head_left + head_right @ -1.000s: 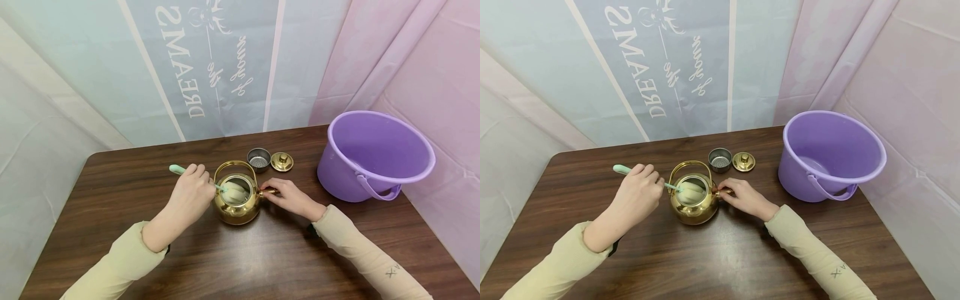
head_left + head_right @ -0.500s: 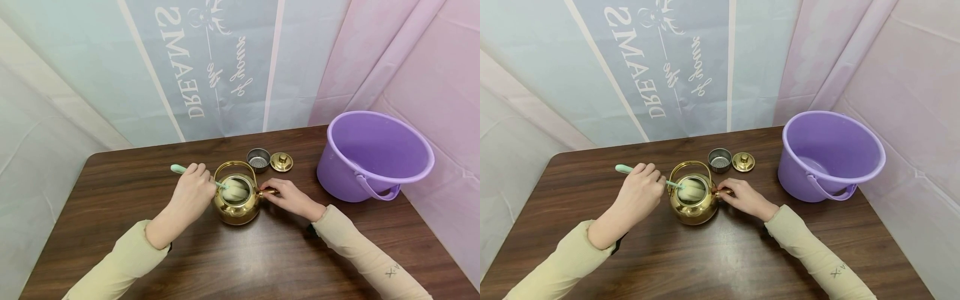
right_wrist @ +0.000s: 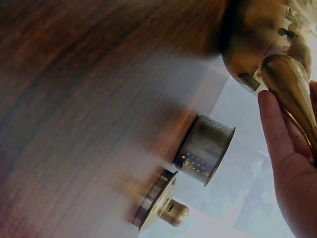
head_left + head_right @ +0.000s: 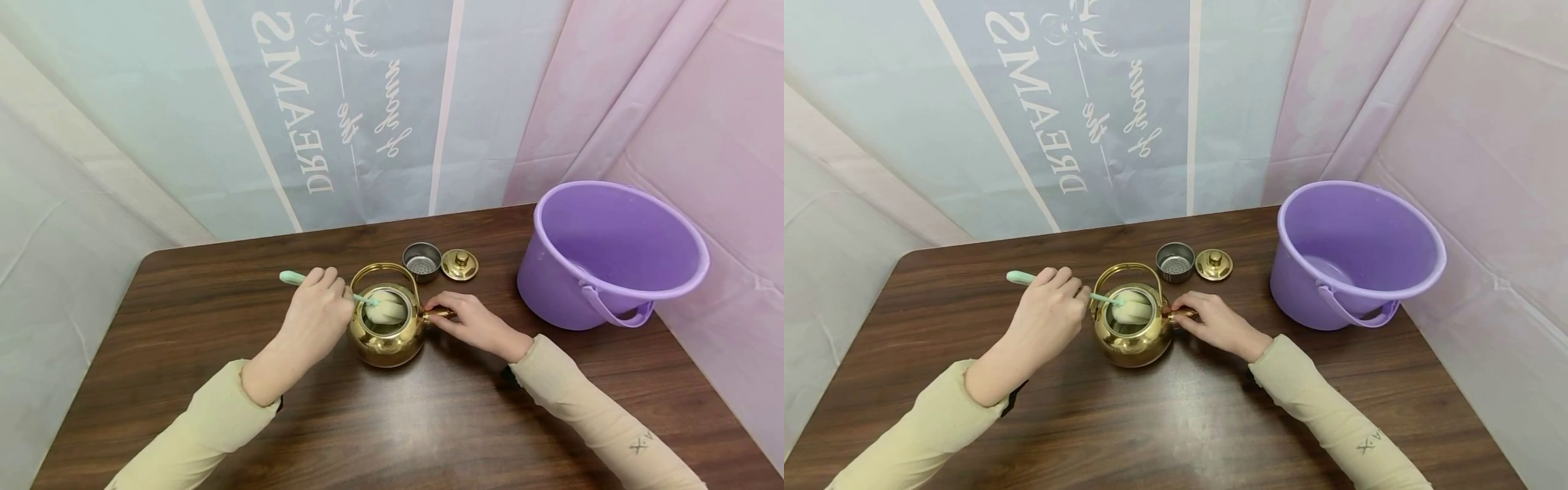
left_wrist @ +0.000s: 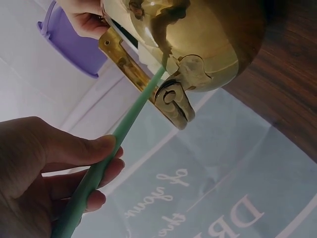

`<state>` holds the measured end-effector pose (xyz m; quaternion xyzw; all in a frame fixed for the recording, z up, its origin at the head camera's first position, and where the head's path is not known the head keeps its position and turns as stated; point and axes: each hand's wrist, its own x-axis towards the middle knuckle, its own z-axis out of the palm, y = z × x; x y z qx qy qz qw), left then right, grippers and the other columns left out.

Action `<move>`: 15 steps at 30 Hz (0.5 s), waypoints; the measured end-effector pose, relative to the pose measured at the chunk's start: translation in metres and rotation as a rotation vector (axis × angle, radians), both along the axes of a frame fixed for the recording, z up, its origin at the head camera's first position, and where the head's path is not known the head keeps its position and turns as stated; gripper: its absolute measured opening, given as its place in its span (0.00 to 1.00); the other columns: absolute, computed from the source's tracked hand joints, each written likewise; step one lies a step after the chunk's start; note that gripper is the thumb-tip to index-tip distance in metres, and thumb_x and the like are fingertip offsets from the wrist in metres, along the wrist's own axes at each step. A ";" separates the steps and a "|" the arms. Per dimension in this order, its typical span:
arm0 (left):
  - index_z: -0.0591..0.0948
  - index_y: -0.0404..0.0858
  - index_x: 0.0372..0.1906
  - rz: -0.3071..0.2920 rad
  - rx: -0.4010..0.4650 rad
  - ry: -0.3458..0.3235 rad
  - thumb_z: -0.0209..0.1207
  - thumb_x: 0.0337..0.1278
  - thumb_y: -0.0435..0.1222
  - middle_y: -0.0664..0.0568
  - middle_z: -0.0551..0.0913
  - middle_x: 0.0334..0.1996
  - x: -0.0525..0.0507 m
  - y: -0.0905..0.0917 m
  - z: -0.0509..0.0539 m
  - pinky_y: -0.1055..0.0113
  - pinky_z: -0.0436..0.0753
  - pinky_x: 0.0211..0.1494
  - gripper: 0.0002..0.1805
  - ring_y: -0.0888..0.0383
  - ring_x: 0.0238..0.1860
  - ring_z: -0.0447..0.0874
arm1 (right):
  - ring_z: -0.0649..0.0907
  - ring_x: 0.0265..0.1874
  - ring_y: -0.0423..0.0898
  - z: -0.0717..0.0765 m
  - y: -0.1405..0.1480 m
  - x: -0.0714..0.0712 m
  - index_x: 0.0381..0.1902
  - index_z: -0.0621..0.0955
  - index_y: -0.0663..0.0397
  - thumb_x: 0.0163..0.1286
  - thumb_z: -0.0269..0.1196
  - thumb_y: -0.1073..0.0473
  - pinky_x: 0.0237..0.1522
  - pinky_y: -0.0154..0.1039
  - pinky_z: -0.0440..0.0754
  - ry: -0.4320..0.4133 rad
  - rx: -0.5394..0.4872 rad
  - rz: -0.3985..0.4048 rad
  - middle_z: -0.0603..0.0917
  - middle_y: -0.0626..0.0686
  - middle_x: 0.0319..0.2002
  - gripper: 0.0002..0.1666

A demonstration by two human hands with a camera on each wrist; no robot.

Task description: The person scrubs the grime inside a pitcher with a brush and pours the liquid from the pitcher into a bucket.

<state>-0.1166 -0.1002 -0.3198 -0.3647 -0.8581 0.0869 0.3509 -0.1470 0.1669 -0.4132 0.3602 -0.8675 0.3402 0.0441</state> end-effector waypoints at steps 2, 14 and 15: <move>0.76 0.34 0.12 -0.007 0.012 0.000 0.56 0.40 0.21 0.48 0.69 0.11 0.000 0.000 -0.001 0.65 0.61 0.31 0.11 0.52 0.20 0.59 | 0.80 0.41 0.40 0.000 0.000 0.000 0.39 0.79 0.53 0.61 0.62 0.61 0.44 0.38 0.77 0.003 -0.003 0.002 0.81 0.47 0.39 0.08; 0.79 0.32 0.16 -0.029 0.034 -0.020 0.55 0.42 0.21 0.48 0.70 0.12 0.001 0.004 -0.002 0.64 0.62 0.31 0.09 0.53 0.21 0.59 | 0.80 0.41 0.40 -0.001 0.000 -0.001 0.39 0.79 0.53 0.61 0.62 0.61 0.45 0.38 0.77 0.002 -0.005 0.004 0.81 0.47 0.39 0.08; 0.79 0.32 0.16 -0.031 0.037 -0.024 0.53 0.43 0.20 0.48 0.70 0.12 0.001 0.004 -0.002 0.64 0.62 0.31 0.10 0.53 0.21 0.59 | 0.80 0.41 0.40 -0.001 0.000 -0.001 0.39 0.79 0.53 0.61 0.62 0.61 0.44 0.38 0.77 0.003 -0.005 0.003 0.81 0.47 0.39 0.08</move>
